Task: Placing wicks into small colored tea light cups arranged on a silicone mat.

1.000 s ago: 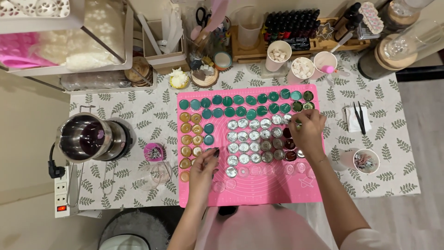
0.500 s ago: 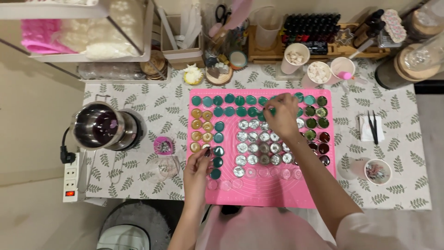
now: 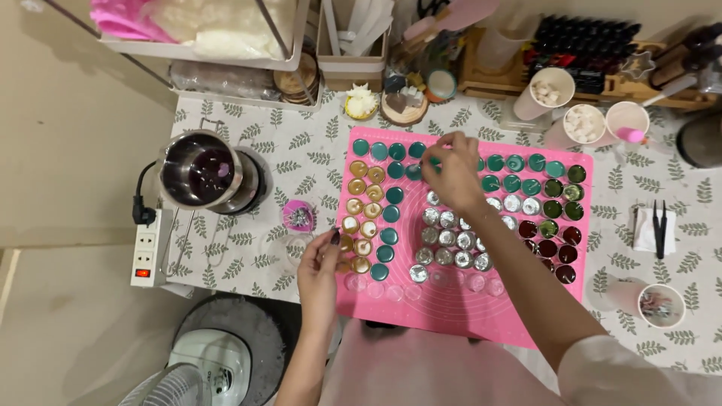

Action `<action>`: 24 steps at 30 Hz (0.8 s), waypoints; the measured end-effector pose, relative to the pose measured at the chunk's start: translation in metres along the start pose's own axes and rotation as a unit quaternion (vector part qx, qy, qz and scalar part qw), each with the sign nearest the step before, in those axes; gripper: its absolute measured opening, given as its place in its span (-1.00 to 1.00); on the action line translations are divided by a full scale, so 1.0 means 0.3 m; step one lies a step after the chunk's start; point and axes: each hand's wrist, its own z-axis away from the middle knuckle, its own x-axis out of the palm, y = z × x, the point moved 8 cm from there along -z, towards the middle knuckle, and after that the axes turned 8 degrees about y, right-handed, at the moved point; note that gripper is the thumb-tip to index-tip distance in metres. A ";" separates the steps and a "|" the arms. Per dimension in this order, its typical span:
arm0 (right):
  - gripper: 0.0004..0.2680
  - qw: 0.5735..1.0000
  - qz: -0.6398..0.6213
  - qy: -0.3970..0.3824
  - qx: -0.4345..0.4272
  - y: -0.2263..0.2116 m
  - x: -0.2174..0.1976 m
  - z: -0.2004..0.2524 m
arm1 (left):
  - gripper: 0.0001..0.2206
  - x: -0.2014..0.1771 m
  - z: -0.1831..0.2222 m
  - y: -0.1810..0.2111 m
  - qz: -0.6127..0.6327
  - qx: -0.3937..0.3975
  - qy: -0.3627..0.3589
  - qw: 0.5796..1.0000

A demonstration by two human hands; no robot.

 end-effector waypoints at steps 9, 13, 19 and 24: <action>-0.91 0.999 -0.015 -0.031 -0.002 -0.120 -0.116 0.327 | -0.74 -0.008 -0.063 0.001 -0.003 0.041 0.000 0.999; -0.89 0.996 0.035 0.021 0.083 0.100 -0.270 0.481 | -0.77 0.060 -0.038 0.020 0.019 0.029 -0.012 0.999; -0.88 0.954 0.184 0.112 0.207 0.426 -0.583 0.726 | -0.75 0.214 0.016 -0.008 0.019 -0.005 -0.063 0.998; -0.91 0.947 0.222 0.116 0.203 0.506 -0.651 0.795 | -0.75 0.316 0.085 0.004 -0.018 -0.019 -0.057 0.998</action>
